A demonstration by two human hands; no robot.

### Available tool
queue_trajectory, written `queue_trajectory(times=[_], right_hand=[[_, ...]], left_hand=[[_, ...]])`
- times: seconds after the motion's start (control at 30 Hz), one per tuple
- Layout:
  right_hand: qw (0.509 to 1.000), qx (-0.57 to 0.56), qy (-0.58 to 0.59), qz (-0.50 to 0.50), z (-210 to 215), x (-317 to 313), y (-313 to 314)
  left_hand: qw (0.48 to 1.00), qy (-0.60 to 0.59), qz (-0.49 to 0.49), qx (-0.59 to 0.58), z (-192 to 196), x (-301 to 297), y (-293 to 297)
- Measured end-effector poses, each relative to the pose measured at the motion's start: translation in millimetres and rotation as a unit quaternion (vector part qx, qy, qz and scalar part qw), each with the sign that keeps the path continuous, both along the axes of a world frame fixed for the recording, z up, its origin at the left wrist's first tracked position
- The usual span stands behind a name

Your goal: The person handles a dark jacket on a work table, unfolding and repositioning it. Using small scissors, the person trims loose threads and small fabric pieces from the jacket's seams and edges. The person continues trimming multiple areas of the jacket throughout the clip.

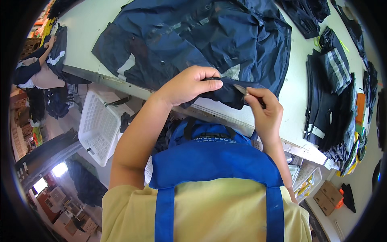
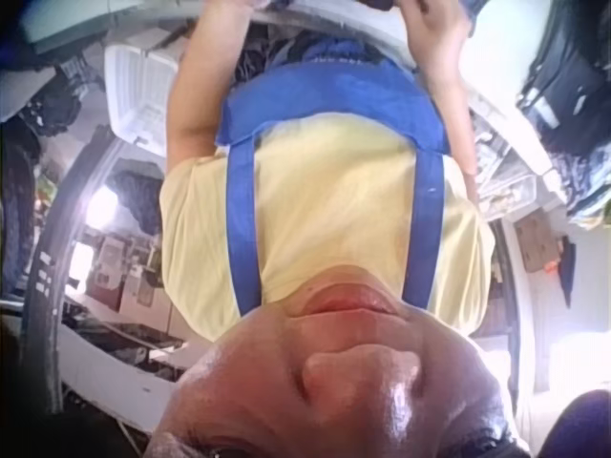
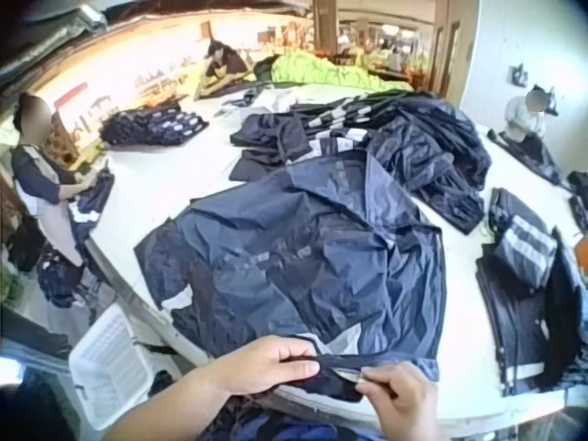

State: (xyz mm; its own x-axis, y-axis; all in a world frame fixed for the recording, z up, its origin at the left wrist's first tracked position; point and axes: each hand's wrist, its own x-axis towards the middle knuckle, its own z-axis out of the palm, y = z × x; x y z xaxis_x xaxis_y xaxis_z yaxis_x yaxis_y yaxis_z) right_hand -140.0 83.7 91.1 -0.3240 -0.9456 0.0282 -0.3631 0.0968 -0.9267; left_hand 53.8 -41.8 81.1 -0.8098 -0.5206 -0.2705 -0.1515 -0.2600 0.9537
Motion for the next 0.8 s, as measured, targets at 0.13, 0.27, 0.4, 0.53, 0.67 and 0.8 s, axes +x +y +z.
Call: queue_trajectory(times=[0.13, 0.27, 0.4, 0.53, 0.67, 0.8], right_hand=[[0.992, -0.013, -0.12, -0.019, -4.8, -4.8, -0.3], [0.998, -0.027, 0.01, 0.055, 0.9, -6.9, -6.6], [0.999, 0.005, 0.037, 0.027, 3.9, -11.9, -2.2], [0.999, 0.002, 0.036, 0.015, 3.2, -8.9, 4.7], [0.999, -0.002, 0.035, 0.012, 2.9, -6.8, 2.4], [0.999, -0.003, 0.035, 0.005, 6.1, -5.1, -0.7]], left_hand=[[0.999, 0.004, 0.009, 0.035, -0.8, -1.7, 3.1], [0.999, -0.02, -0.024, -0.006, -6.9, -8.9, 4.9], [1.0, 0.0, 0.003, 0.017, 0.4, -2.2, 4.6], [1.0, 0.023, 0.009, 0.019, -2.0, 0.0, 6.1], [1.0, 0.013, 0.009, 0.014, -1.6, -0.4, 6.9], [1.0, 0.008, 0.002, 0.012, -0.7, -2.2, 7.0]])
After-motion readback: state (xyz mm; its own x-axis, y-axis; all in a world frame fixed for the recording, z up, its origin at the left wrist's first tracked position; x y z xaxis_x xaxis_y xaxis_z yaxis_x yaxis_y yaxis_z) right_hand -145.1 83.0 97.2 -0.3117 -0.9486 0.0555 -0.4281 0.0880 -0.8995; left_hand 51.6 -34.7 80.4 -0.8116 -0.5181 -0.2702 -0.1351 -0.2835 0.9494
